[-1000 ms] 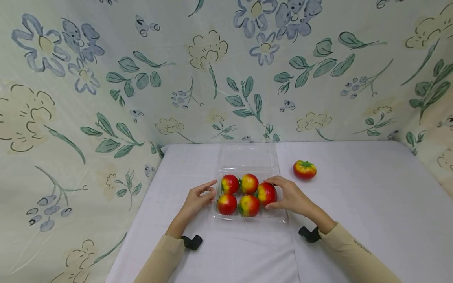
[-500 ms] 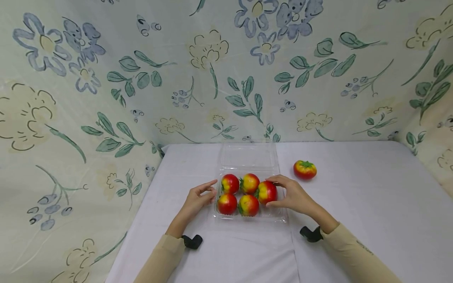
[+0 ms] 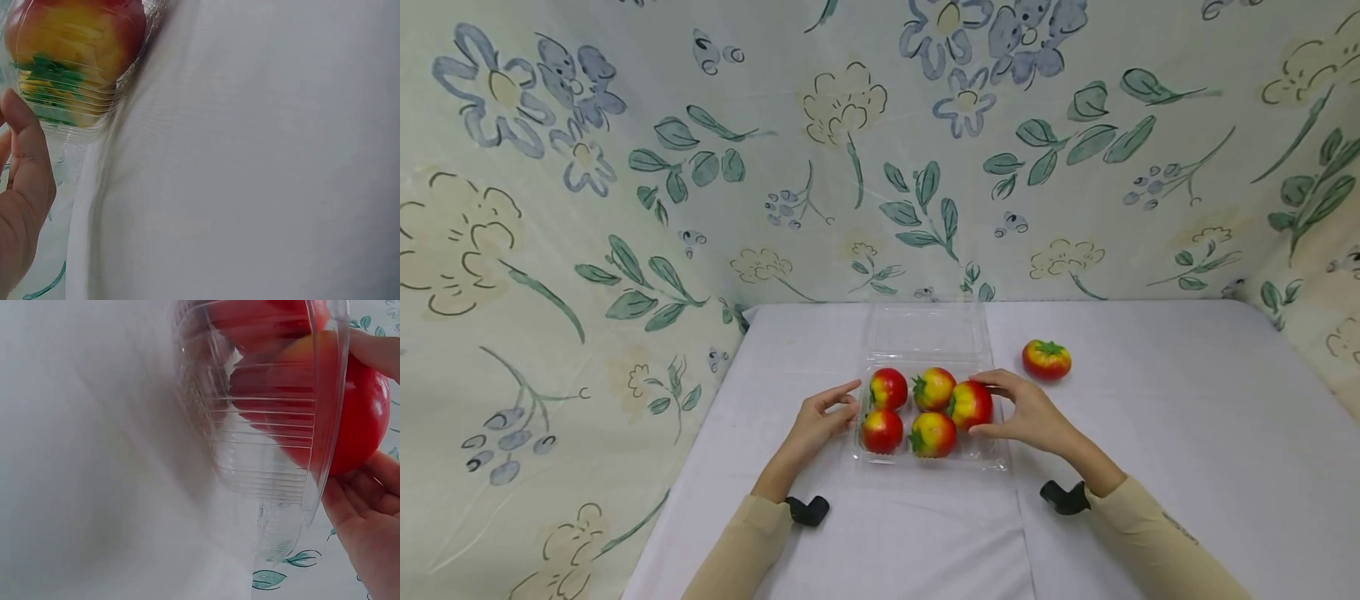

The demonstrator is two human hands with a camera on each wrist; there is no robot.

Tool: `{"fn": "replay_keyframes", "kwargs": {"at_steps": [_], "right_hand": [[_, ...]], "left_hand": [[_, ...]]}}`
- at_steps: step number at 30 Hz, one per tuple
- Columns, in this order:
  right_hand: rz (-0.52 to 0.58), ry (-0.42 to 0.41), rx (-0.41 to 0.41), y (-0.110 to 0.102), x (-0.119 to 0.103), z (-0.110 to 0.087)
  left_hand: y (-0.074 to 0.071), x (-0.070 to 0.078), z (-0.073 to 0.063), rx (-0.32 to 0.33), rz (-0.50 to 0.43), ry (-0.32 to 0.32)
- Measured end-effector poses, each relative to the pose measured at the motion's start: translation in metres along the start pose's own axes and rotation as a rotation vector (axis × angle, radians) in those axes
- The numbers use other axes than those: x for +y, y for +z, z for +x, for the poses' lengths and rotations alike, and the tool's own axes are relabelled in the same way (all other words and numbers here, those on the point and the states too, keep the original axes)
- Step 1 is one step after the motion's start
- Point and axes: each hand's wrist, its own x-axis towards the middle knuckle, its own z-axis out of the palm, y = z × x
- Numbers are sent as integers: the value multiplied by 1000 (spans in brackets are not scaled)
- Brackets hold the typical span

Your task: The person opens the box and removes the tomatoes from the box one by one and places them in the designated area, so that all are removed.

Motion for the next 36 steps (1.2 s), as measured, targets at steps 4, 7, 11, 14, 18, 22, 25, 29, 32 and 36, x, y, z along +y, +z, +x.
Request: {"fn": "replay_keyframes", "kwargs": {"at_steps": [4,7,11,14,18,22,25,29,32,36], "right_hand": [[20,-3,5,-2,-1,-2],[39,8,4,-4,-4,-3],[65,25,12,-5,-6,-4],[71,22,20,-5,-6,-5],[74,16,28,-7,-6,-6],[98,17,38,-9,-5,-7],[103,16,48,-9,-2,-7],[112,23,56,-11,-2,-7],[130,46,60,-12,-1,-9],[153,67,66,-14,1,-11]], "left_hand": [[0,1,0,1,3,6],[0,1,-1,6,4,-1],[0,1,-2,10,4,-16],[0,2,-2,8,2,-21],[0,3,-2,7,-4,-21],[0,3,-1,8,8,-17],[0,2,-1,8,11,-17],[0,3,-1,5,12,-14],[0,3,-1,4,19,-11],[0,4,-1,5,21,-12]]}}
